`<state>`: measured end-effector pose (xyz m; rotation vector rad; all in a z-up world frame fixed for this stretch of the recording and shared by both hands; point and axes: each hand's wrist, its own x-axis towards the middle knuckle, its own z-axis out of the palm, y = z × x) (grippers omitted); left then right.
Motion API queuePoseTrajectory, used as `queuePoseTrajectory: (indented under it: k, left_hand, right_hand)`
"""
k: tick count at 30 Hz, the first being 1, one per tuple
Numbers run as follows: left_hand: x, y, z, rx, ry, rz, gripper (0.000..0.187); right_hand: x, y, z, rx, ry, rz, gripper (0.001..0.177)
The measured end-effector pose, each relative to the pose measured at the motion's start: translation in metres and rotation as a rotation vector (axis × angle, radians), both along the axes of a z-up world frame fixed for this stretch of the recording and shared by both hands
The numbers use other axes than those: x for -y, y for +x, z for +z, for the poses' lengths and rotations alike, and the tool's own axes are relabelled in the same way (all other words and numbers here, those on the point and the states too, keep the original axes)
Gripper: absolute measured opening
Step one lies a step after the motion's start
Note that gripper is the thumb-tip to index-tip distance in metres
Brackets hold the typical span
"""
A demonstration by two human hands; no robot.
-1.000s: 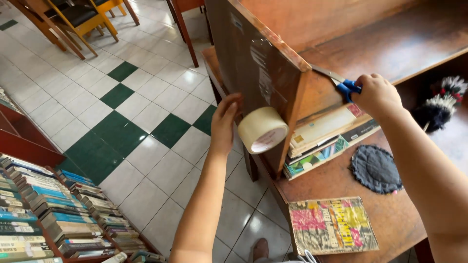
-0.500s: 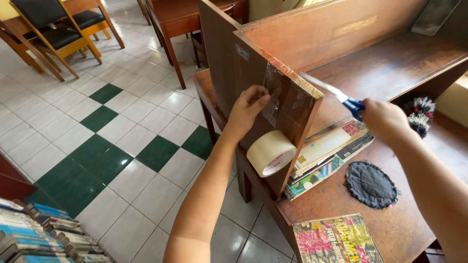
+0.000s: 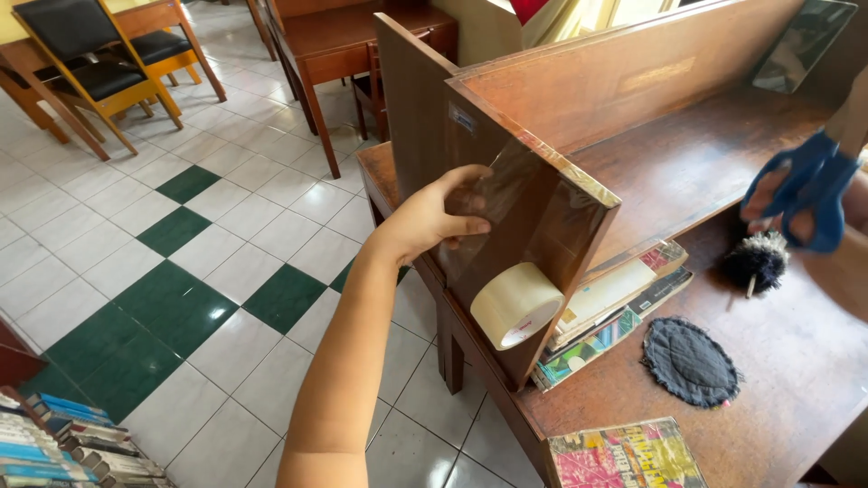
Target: The person cuts clear tape with scissors and applies it to the spine of a hardcover book. They open the book, wipe the interior pages with a cloth, and apply additional tape to the spine. The person then flips through the pages and closes the book.
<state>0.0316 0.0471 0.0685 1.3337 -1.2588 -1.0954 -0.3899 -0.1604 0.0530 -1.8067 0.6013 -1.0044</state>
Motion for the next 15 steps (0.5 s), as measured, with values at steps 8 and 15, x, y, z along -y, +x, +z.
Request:
queuePoseTrajectory:
  k: [8,15]
  left_hand:
    - [-0.01,0.033,-0.017,0.066,0.124,-0.115,0.022]
    - [-0.026,0.051,-0.036,0.053,0.199,-0.146,0.014]
  right_hand:
    - [-0.137,0.029,-0.018,-0.519,0.526,0.487,0.081]
    - [-0.166,0.068,0.014,-0.968,0.836,0.201,0.048]
